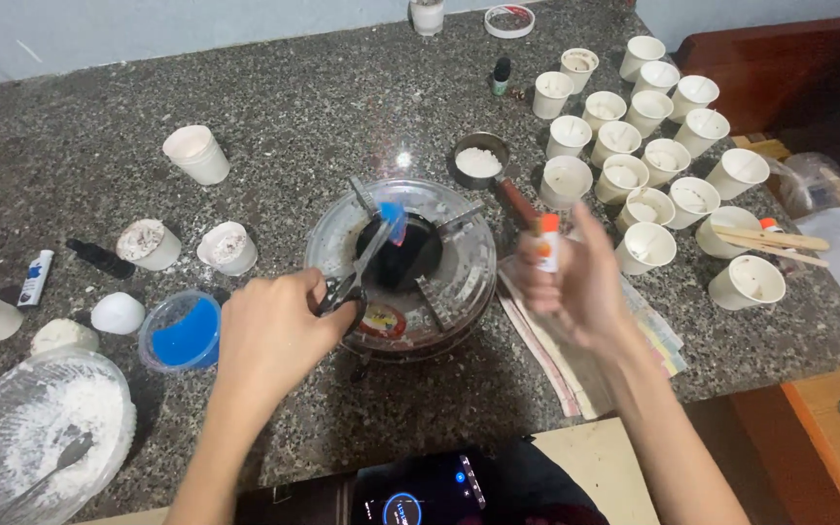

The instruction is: Scooping wax flakes into a melting pot and stirring them over a portable stove

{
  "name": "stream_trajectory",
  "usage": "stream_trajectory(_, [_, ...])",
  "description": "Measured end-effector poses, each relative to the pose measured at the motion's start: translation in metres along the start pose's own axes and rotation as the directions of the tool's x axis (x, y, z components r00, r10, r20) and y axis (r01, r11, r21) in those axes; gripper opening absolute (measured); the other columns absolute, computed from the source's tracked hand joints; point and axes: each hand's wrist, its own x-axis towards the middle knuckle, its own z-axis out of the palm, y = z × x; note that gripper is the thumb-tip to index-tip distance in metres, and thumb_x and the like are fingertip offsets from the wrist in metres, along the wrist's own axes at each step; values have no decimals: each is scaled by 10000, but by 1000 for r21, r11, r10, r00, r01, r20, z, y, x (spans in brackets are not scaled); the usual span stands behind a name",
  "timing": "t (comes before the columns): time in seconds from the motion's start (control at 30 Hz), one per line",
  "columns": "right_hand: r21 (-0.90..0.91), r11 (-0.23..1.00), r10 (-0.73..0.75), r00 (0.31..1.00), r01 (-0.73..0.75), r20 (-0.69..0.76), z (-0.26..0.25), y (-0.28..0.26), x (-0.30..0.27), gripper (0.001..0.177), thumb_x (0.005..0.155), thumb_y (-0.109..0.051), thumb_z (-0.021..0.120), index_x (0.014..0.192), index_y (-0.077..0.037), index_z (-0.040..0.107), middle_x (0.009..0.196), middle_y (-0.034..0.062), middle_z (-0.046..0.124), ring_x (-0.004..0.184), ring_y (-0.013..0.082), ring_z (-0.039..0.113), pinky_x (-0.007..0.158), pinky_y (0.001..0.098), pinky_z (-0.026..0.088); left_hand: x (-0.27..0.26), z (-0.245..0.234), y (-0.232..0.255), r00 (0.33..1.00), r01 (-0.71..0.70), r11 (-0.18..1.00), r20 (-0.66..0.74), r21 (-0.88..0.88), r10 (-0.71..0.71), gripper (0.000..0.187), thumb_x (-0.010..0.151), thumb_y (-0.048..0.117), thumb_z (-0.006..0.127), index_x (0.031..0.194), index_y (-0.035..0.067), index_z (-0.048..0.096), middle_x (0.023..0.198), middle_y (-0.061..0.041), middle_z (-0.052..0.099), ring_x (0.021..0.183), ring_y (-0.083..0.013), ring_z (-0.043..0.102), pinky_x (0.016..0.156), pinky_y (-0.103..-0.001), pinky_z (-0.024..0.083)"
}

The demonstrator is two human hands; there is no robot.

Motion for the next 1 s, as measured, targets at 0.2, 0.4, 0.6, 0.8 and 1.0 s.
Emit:
stream_trajectory(0.2, [16, 997, -68, 996, 69, -58, -59, 9, -23, 718, 995, -804, 223, 841, -141, 452, 601, -61, 338, 408, 71, 356, 357, 216, 334, 26, -1, -1, 981, -193, 952, 77, 239, 179, 466, 764, 479, 729, 845, 24, 783, 788, -273, 720, 843, -501, 720, 777, -548, 573])
stream_trajectory(0.4, [61, 995, -76, 993, 82, -94, -81, 15, -37, 680, 1047, -746, 226, 850, -144, 472, 604, -54, 352, 429, 84, 358, 385, 238, 362, 40, -22, 31, 928, -361, 891, 201, 276, 313, 370, 776, 364, 757, 843, 1, 784, 733, -229, 723, 790, -422, 740, 757, -519, 603])
stream_trajectory(0.6, [135, 990, -32, 995, 45, -99, -83, 13, -41, 677, 1038, -760, 272, 851, -129, 430, 616, -46, 296, 450, 80, 331, 403, 240, 326, 76, 22, 18, 899, -438, 802, 200, 407, 389, 319, 658, 337, 709, 711, 30, 777, 607, -143, 686, 668, -362, 727, 598, -459, 592])
stream_trajectory(0.8, [85, 994, -63, 991, 73, -117, -87, 12, -45, 654, 1068, -740, 235, 845, -160, 441, 599, -64, 328, 428, 67, 351, 396, 242, 341, 69, 17, 28, 907, -420, 805, 218, 419, 360, 384, 679, 444, 685, 649, 69, 765, 557, -114, 671, 540, -218, 649, 524, -333, 572])
stream_trajectory(1.0, [78, 995, -48, 988, 60, -148, -84, 17, -46, 678, 1068, -740, 230, 827, -154, 470, 578, -62, 345, 422, 75, 367, 404, 239, 356, 47, -5, 23, 930, -365, 819, 221, 443, 295, 509, 662, 532, 699, 692, 29, 773, 700, -210, 718, 767, -422, 735, 704, -503, 599])
